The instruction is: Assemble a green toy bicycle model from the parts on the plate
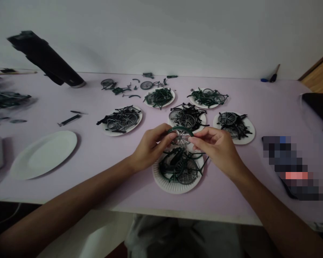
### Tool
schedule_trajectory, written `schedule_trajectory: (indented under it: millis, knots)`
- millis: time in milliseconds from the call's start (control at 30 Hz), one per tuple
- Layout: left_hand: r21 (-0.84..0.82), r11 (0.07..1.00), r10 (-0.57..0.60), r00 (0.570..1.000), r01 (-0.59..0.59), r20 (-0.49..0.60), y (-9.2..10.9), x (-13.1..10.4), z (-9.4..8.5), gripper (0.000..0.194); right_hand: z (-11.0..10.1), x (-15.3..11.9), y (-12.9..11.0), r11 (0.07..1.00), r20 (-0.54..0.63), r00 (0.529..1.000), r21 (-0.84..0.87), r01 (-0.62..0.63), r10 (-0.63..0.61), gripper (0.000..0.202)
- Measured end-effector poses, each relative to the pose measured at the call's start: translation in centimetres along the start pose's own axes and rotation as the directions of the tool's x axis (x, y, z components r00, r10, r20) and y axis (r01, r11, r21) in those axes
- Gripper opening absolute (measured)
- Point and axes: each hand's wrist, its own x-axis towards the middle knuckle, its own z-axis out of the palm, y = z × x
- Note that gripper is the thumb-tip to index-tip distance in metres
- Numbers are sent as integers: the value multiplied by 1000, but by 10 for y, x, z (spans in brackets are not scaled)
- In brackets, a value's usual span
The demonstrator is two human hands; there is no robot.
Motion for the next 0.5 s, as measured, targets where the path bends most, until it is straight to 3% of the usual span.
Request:
schedule_trajectory:
  millis: [67,167,233,367,500]
  knots:
    - [-19,1000,-3,1000,3,-10,-2,-1,1,15,0,0,0,999,5,1000,-39,24,-24,24]
    - [-2,999,39,999,-39,11,-3,-3,2,34,1,1,2,997,18,1000,-71,21,-20,24]
    - [50,991,119,992,-121,34,-4,-4,1,40,1,2,3,998,18,1000,-67,8,-7,25]
    - [121,958,259,965,-261,36,-5,-2,-1,36,0,2,3,998,24,1000,-69,-3,5,26]
    - [123,966,224,974,-226,25,-6,-2,-1,35,-1,2,2,998,28,1000,-69,-1,3,26]
